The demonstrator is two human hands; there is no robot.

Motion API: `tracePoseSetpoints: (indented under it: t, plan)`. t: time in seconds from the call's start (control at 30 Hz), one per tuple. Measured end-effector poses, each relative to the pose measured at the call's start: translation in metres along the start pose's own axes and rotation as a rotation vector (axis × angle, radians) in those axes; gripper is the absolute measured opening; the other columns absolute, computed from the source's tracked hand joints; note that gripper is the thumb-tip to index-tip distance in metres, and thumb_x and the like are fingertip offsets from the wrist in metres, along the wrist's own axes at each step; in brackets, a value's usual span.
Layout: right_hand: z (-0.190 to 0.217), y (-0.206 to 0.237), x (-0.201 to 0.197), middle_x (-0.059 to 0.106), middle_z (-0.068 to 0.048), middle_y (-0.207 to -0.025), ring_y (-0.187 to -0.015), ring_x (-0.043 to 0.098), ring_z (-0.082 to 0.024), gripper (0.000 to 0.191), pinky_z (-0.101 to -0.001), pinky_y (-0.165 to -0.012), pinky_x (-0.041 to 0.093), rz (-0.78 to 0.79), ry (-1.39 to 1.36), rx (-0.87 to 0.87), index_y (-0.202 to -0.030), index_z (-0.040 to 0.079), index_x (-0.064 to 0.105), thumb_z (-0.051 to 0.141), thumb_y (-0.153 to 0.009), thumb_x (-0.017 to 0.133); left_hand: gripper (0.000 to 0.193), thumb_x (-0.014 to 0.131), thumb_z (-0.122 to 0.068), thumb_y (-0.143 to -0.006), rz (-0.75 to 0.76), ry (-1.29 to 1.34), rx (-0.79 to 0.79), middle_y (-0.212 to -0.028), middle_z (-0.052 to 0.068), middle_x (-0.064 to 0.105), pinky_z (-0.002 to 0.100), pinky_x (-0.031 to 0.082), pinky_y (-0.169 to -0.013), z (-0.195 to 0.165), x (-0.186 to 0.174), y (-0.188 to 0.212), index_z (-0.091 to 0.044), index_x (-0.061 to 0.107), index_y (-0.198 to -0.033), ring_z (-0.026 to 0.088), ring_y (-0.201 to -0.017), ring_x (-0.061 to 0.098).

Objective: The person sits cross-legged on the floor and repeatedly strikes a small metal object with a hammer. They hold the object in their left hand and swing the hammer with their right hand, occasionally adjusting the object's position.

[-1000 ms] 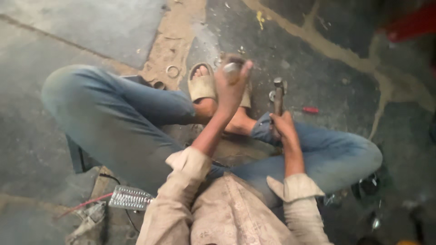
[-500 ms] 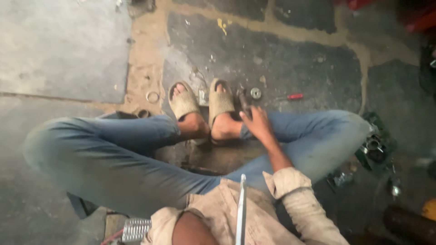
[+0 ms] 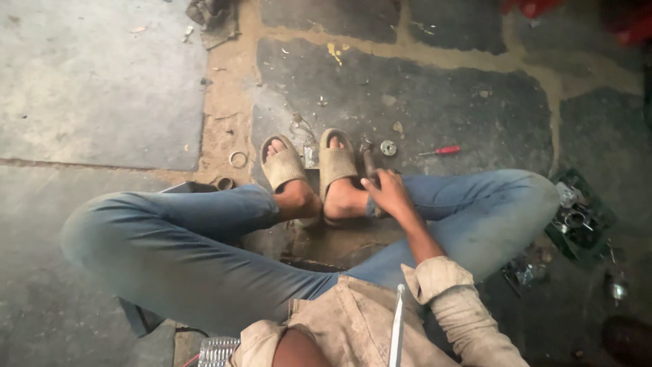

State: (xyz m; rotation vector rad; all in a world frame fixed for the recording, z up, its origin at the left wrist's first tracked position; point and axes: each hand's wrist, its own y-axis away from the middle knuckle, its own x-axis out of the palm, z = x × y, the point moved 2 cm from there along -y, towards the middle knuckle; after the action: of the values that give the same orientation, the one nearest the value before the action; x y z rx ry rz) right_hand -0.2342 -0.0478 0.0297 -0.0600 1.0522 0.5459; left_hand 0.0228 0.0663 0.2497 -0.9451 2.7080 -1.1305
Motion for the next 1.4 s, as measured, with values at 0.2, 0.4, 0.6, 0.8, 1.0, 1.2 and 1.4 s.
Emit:
tracePoseSetpoints:
  t: [0.2, 0.4, 0.6, 0.8, 1.0, 1.2, 1.4]
  plan:
    - [0.002, -0.002, 0.001, 0.067, -0.028, -0.108, -0.104, 0.062, -0.047, 0.051, -0.0525, -0.091, 0.049, -0.009, -0.004, -0.023, -0.108, -0.001, 0.067, 0.047, -0.093, 0.068, 0.024, 0.076, -0.022, -0.098, 0.008, -0.001, 0.001, -0.085, 0.0, 0.063, 0.032, 0.049, -0.069, -0.006, -0.002, 0.003, 0.0, 0.067, -0.1, 0.013, -0.077, 0.057]
    - [-0.001, -0.004, 0.003, 0.067, -0.028, -0.106, -0.102, 0.063, -0.046, 0.051, -0.0527, -0.089, 0.05, 0.003, 0.004, -0.019, -0.107, -0.001, 0.067, 0.049, -0.094, 0.067, 0.024, 0.076, -0.023, -0.098, 0.013, 0.003, 0.01, -0.085, -0.001, 0.063, 0.031, 0.049, -0.068, -0.005, 0.002, 0.003, -0.001, 0.067, -0.099, 0.012, -0.077, 0.056]
    - [0.0, -0.004, 0.005, 0.068, -0.026, -0.108, -0.103, 0.064, -0.045, 0.051, -0.0514, -0.089, 0.05, 0.003, -0.056, 0.021, -0.109, 0.001, 0.067, 0.05, -0.093, 0.066, 0.024, 0.075, -0.023, -0.097, 0.027, 0.0, 0.008, -0.085, -0.001, 0.062, 0.031, 0.048, -0.068, -0.017, -0.004, 0.007, -0.001, 0.067, -0.098, 0.012, -0.077, 0.056]
    - [0.003, -0.003, -0.001, 0.067, -0.026, -0.107, -0.104, 0.063, -0.045, 0.049, -0.0512, -0.089, 0.05, -0.04, -0.049, -0.005, -0.109, 0.001, 0.067, 0.048, -0.094, 0.066, 0.024, 0.075, -0.024, -0.097, 0.039, 0.018, 0.015, -0.085, -0.002, 0.062, 0.031, 0.048, -0.068, -0.021, 0.0, 0.009, -0.002, 0.066, -0.097, 0.011, -0.076, 0.056]
    - [0.012, -0.002, -0.009, 0.068, -0.024, -0.106, -0.101, 0.065, -0.043, 0.046, -0.0505, -0.088, 0.05, -0.015, -0.083, 0.011, -0.108, 0.002, 0.068, 0.046, -0.094, 0.066, 0.023, 0.075, -0.024, -0.097, 0.044, 0.025, 0.018, -0.085, -0.002, 0.062, 0.03, 0.047, -0.067, -0.016, 0.006, 0.011, -0.003, 0.066, -0.096, 0.011, -0.076, 0.055]
    - [0.011, -0.004, -0.007, 0.069, -0.024, -0.105, -0.101, 0.066, -0.042, 0.049, -0.0493, -0.089, 0.051, 0.007, -0.076, 0.024, -0.106, 0.0, 0.068, 0.048, -0.095, 0.065, 0.023, 0.075, -0.025, -0.096, 0.043, 0.019, 0.006, -0.085, -0.003, 0.061, 0.03, 0.047, -0.067, -0.018, 0.007, 0.014, -0.003, 0.066, -0.095, 0.01, -0.076, 0.055]
    - [-0.002, -0.006, -0.001, 0.068, -0.025, -0.11, -0.104, 0.064, -0.043, 0.051, -0.0495, -0.09, 0.05, -0.003, -0.091, 0.009, -0.111, 0.001, 0.068, 0.049, -0.095, 0.066, 0.023, 0.075, -0.025, -0.096, 0.035, 0.032, 0.025, -0.085, -0.003, 0.061, 0.029, 0.046, -0.067, -0.039, 0.001, 0.024, -0.004, 0.066, -0.095, 0.01, -0.076, 0.054]
